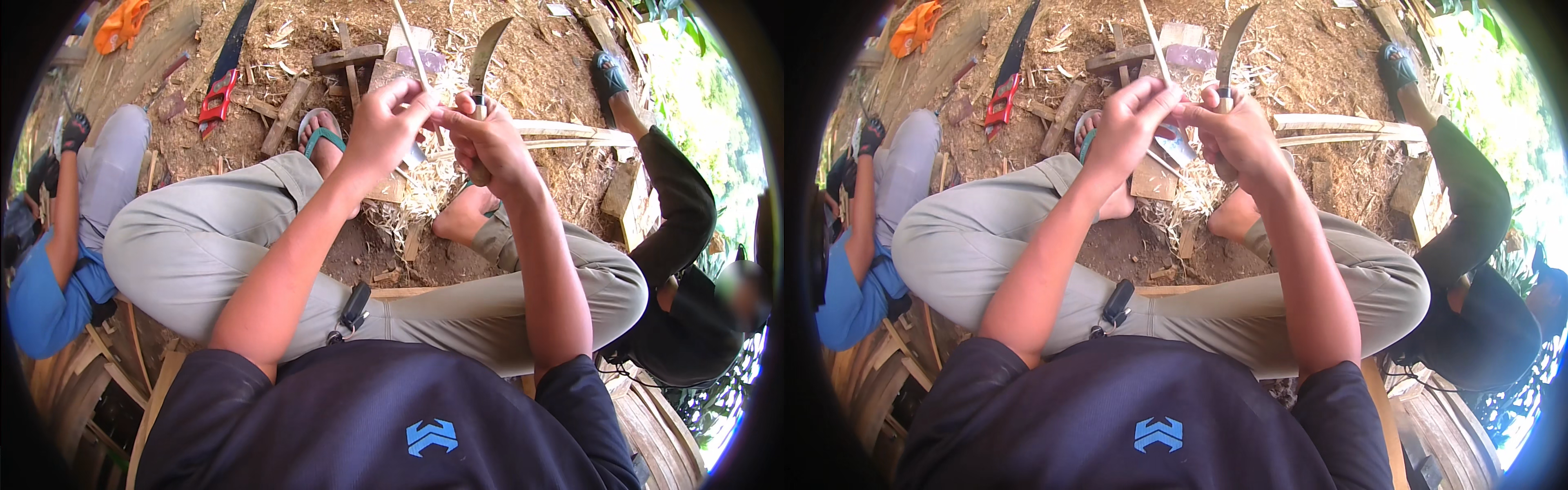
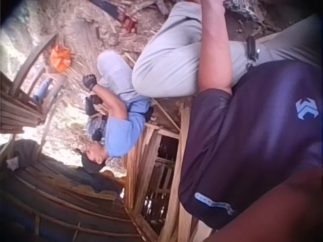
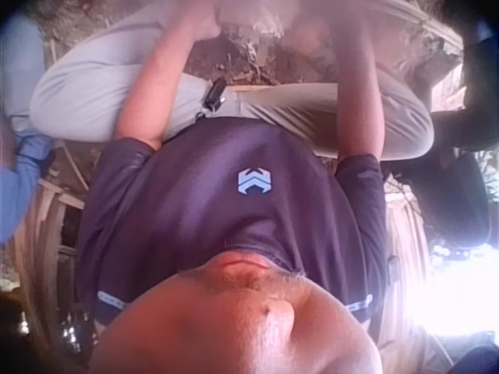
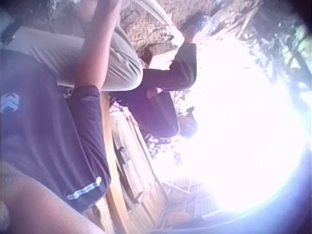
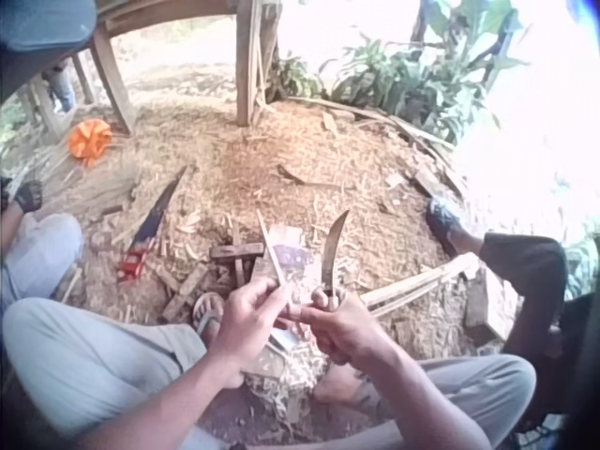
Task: The person sits on the ground and uses a knife to shave thin strips from a small piece of wood. They repeatedly scrape the blade along the wood to create fine shavings, occasionally pausing to inspect the piece.
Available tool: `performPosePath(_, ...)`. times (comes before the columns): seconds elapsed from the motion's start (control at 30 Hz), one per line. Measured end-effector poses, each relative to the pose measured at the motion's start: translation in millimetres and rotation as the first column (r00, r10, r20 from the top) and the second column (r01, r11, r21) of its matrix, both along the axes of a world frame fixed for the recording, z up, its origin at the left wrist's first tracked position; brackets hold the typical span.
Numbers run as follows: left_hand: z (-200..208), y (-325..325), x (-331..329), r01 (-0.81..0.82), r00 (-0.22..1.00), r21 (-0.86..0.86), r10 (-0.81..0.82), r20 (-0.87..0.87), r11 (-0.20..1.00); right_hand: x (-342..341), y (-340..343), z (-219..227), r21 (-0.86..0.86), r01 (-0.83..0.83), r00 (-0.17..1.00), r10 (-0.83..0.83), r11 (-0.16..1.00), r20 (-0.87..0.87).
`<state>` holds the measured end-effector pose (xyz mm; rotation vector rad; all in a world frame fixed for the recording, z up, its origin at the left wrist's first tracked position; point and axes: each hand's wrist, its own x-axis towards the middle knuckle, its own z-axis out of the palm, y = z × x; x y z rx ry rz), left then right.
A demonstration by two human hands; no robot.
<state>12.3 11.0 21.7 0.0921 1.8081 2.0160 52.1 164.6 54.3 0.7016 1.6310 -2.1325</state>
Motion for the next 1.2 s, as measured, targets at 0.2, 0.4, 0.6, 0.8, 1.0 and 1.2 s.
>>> performPosePath(0.2,-3.9,-7.6,-5.7,-0.028,0.999,-0.086,0.031,0.036,0.996,-3.3,2.5,10.3,0.312,-0.015,1.000,0.010,0.950,0.019)
performPosePath(0.4,-5.8,-10.4,-7.8,-0.064,0.997,-0.082,0.067,0.035,0.995,-5.1,14.4,-11.6,0.610,-0.061,0.958,0.217,0.790,-0.185)
performPosePath(0.6,-0.1,-4.8,0.6,-0.120,0.991,-0.201,0.106,-0.080,0.972,4.0,-2.3,-4.8,0.861,-0.079,0.901,0.406,0.502,-0.155)
performPosePath(0.8,4.6,-4.4,3.8,-0.155,0.985,-0.138,0.142,-0.099,0.978,4.3,-4.0,8.1,0.934,-0.109,0.882,0.466,0.341,-0.067)
performPosePath(1.0,5.7,-5.0,4.5,-0.169,0.983,-0.126,0.157,-0.095,0.978,5.0,-6.7,11.1,0.959,-0.070,0.893,0.445,0.274,-0.062)
performPosePath(1.2,4.9,-3.6,4.2,-0.187,0.980,-0.139,0.174,-0.100,0.972,7.5,-14.9,11.2,0.983,0.043,0.910,0.399,0.178,-0.112)
